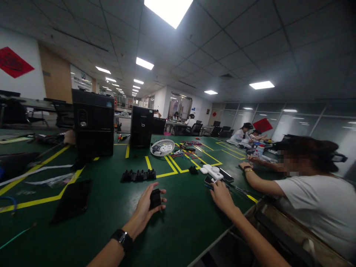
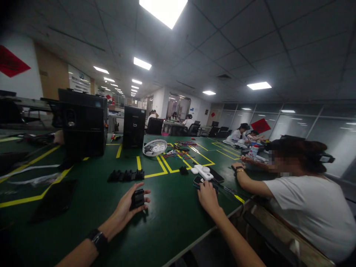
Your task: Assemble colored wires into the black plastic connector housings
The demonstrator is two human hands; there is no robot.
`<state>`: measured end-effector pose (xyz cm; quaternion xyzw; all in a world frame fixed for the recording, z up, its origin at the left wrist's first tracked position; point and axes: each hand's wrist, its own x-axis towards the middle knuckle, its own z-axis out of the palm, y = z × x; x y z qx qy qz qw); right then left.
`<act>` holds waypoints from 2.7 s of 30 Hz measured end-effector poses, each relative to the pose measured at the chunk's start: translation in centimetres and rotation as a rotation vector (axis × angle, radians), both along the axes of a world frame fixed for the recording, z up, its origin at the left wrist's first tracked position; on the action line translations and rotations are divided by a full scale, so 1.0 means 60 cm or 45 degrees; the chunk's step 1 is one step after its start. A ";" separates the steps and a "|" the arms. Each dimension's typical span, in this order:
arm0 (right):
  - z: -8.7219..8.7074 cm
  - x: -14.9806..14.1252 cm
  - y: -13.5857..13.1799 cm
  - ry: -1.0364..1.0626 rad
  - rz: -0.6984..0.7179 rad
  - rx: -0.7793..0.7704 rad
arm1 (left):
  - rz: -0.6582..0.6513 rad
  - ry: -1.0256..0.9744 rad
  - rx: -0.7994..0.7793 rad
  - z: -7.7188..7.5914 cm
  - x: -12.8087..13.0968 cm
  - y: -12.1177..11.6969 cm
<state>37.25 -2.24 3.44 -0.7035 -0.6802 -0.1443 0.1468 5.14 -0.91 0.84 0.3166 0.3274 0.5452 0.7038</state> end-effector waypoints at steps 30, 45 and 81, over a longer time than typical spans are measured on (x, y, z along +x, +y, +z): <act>0.013 -0.132 0.026 0.382 0.597 -0.319 | 0.197 -0.105 0.008 0.025 -0.015 0.005; -0.022 -0.391 0.059 1.528 0.871 -0.685 | 0.504 -0.279 0.244 0.018 -0.057 0.043; -0.010 -0.371 0.054 1.742 0.933 -1.000 | 0.615 0.423 0.634 0.051 -0.038 0.001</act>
